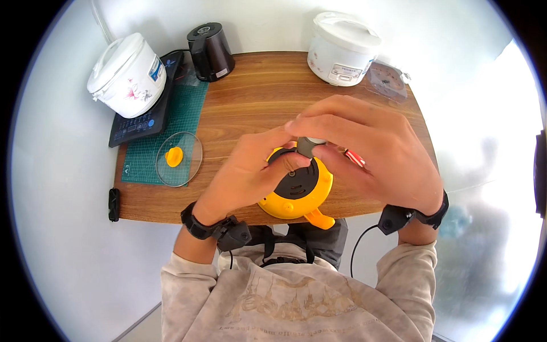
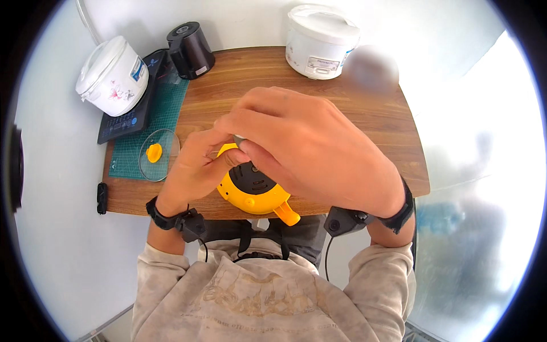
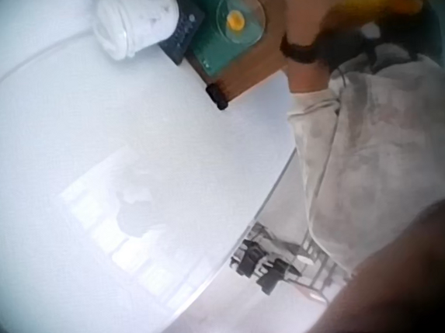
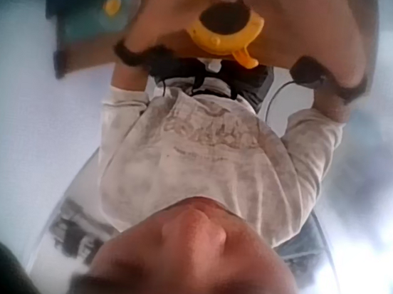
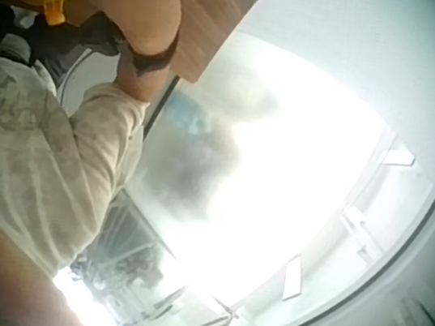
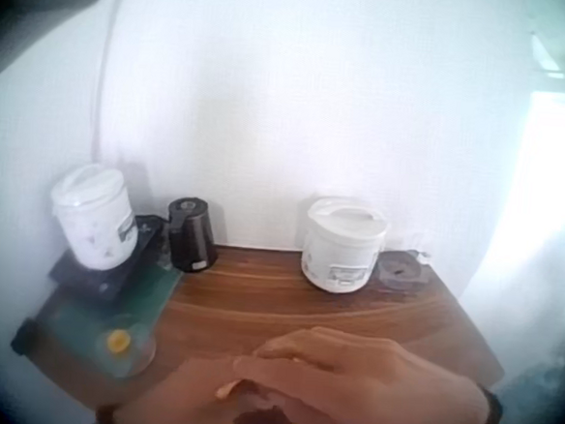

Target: The person disassembles a yellow electric kettle by removing the lid and base, then assembles a glass lid with a yellow knob using a screwdriver. The person reattaches the base to the kettle and places the glass lid on top. Finally, the person opens a black electric kettle to inspect its interior.

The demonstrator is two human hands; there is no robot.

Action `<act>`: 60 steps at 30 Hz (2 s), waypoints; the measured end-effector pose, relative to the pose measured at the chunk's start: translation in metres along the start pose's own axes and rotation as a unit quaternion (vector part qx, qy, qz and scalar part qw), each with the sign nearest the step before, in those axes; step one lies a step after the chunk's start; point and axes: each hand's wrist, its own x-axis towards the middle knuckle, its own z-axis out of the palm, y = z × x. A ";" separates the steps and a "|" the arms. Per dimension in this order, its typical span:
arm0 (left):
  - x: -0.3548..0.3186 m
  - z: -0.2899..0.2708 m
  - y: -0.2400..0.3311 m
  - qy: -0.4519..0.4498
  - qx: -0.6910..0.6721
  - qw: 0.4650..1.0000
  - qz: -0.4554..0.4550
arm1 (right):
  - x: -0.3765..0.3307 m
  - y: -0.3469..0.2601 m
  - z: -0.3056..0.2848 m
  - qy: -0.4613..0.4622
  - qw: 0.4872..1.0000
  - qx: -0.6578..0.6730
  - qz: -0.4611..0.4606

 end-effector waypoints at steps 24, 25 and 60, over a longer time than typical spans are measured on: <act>0.001 -0.007 -0.004 -0.038 -0.033 0.997 0.059 | 0.002 0.000 0.006 0.047 0.999 -0.007 0.015; 0.001 -0.006 -0.003 -0.030 -0.072 0.996 0.039 | 0.003 -0.001 0.007 0.041 0.999 0.001 0.029; 0.009 0.004 0.002 -0.010 -0.210 0.976 -0.059 | 0.003 0.000 0.006 0.099 0.974 -0.186 0.086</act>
